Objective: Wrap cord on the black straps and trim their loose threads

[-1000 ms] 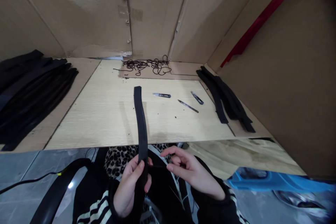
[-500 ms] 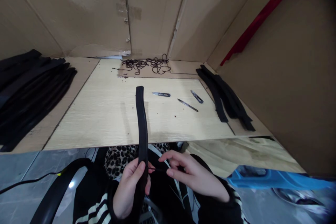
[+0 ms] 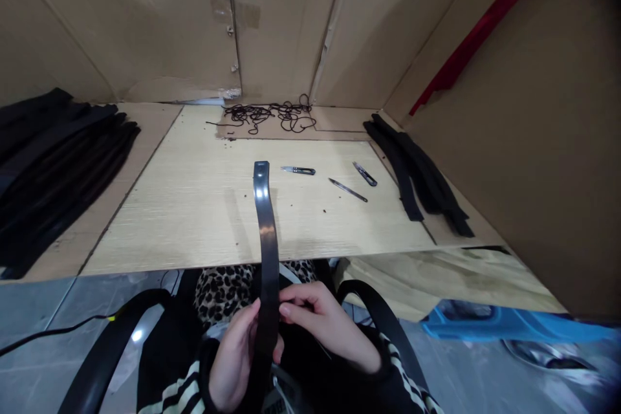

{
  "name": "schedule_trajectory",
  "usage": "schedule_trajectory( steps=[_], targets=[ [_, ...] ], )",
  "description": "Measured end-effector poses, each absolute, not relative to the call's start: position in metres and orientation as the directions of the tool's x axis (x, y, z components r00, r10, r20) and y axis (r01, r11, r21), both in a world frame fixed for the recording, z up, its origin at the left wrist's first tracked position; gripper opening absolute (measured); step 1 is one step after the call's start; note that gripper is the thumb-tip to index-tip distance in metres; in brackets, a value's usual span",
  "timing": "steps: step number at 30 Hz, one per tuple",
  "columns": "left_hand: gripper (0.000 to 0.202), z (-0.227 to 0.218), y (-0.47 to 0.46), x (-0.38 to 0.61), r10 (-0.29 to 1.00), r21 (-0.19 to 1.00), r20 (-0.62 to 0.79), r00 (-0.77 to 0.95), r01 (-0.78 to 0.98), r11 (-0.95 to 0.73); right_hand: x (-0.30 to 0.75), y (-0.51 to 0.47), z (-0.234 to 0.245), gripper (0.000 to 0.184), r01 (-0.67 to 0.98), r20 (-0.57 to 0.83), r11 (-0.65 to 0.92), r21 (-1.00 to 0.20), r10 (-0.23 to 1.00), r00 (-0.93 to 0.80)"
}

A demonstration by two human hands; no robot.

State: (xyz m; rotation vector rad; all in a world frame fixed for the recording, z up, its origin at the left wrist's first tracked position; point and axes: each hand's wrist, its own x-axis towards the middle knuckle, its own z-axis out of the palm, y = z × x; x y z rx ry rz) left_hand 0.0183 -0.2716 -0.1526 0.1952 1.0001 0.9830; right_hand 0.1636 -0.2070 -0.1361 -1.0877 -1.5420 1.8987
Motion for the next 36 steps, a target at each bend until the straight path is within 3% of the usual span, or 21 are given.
schedule_trajectory(
  steps=[9,15,22,28,36],
  targets=[
    [0.038,-0.154,-0.275,0.018,0.784,0.490,-0.594,0.181,-0.692,0.530,0.166,-0.214,-0.140,0.027,0.068,-0.271,-0.288,-0.955,0.760,-0.590],
    [0.032,-0.155,-0.275,0.016,0.763,0.450,-0.624,0.172,-0.719,0.530,0.165,-0.223,-0.147,0.041,0.074,-0.311,-0.322,-0.944,0.790,-0.528],
    [0.028,-0.172,-0.286,0.014,0.780,0.463,-0.607,0.149,-0.732,0.500,0.159,-0.233,-0.153,0.042,-0.055,-0.295,-0.384,-0.922,0.785,-0.545],
    [0.030,-0.175,-0.287,0.016,0.774,0.475,-0.623,0.113,-0.732,0.488,0.162,-0.232,-0.155,0.043,-0.027,-0.309,-0.384,-0.923,0.780,-0.544],
    [0.026,-0.168,-0.289,0.011,0.767,0.415,-0.586,0.262,-0.716,0.562,0.166,-0.230,-0.158,0.040,-0.046,-0.322,-0.428,-0.903,0.744,-0.585]
  ],
)
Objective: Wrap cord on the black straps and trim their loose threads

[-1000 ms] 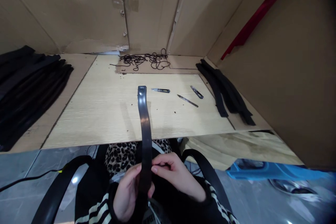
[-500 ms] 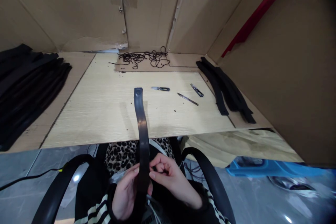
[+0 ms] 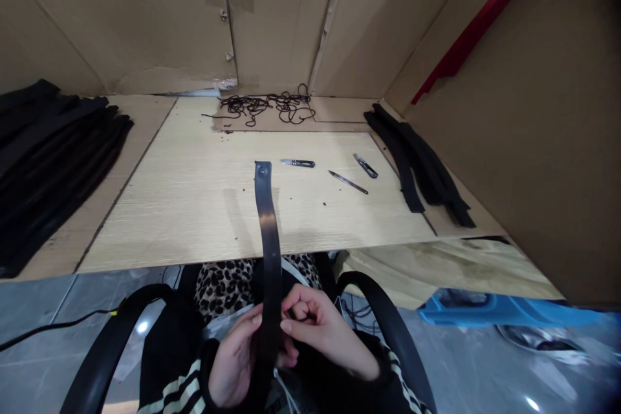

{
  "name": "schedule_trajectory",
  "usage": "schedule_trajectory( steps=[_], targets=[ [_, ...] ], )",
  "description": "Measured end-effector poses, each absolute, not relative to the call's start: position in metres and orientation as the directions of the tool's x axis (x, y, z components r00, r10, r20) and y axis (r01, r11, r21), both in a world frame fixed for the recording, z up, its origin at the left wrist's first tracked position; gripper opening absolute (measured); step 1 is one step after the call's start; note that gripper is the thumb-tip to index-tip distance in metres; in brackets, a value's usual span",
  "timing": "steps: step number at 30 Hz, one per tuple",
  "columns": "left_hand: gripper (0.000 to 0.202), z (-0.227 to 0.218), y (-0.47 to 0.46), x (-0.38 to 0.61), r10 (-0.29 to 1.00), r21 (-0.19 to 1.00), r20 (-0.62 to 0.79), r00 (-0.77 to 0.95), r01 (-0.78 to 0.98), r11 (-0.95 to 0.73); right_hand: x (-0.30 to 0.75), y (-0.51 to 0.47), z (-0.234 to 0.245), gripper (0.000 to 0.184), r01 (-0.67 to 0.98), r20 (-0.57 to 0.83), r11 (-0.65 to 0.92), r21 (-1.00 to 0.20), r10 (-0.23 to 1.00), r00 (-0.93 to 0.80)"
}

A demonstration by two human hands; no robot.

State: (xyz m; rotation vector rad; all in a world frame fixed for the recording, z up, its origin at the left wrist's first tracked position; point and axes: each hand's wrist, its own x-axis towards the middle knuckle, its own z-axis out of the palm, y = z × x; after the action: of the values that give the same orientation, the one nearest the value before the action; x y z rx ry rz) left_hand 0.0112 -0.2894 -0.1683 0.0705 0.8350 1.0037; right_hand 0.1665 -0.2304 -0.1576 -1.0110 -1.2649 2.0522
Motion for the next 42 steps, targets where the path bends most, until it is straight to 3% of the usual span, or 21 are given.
schedule_trajectory(
  steps=[4,7,15,20,24,30,37,42],
  targets=[
    [0.033,-0.177,-0.291,0.014,0.775,0.429,-0.558,0.296,-0.697,0.574,0.168,-0.229,-0.157,0.036,-0.032,-0.292,-0.393,-0.919,0.734,-0.613],
    [0.037,-0.182,-0.291,0.016,0.772,0.455,-0.601,0.209,-0.704,0.545,0.165,-0.231,-0.160,0.038,-0.056,-0.306,-0.415,-0.908,0.748,-0.588],
    [0.053,-0.165,-0.276,0.016,0.805,0.623,-0.572,0.157,-0.556,0.551,0.163,-0.224,-0.156,0.041,-0.079,-0.358,-0.449,-0.890,0.795,-0.489],
    [0.048,-0.168,-0.269,0.017,0.842,0.706,-0.512,0.173,-0.473,0.527,0.163,-0.225,-0.154,0.036,-0.171,-0.368,-0.495,-0.852,0.799,-0.476],
    [0.050,-0.170,-0.268,0.016,0.861,0.722,-0.474,0.185,-0.479,0.500,0.162,-0.225,-0.152,0.035,-0.151,-0.357,-0.480,-0.864,0.796,-0.488],
    [0.049,-0.172,-0.275,0.008,0.818,0.655,-0.538,0.204,-0.509,0.558,0.166,-0.222,-0.148,0.037,-0.103,-0.326,-0.411,-0.906,0.832,-0.449],
    [0.041,-0.173,-0.273,0.009,0.871,0.732,-0.466,0.156,-0.486,0.478,0.165,-0.223,-0.143,0.038,-0.112,-0.322,-0.412,-0.904,0.830,-0.456],
    [0.051,-0.164,-0.270,0.014,0.863,0.746,-0.456,0.220,-0.435,0.505,0.164,-0.223,-0.144,0.040,-0.093,-0.321,-0.407,-0.909,0.824,-0.466]
  ],
)
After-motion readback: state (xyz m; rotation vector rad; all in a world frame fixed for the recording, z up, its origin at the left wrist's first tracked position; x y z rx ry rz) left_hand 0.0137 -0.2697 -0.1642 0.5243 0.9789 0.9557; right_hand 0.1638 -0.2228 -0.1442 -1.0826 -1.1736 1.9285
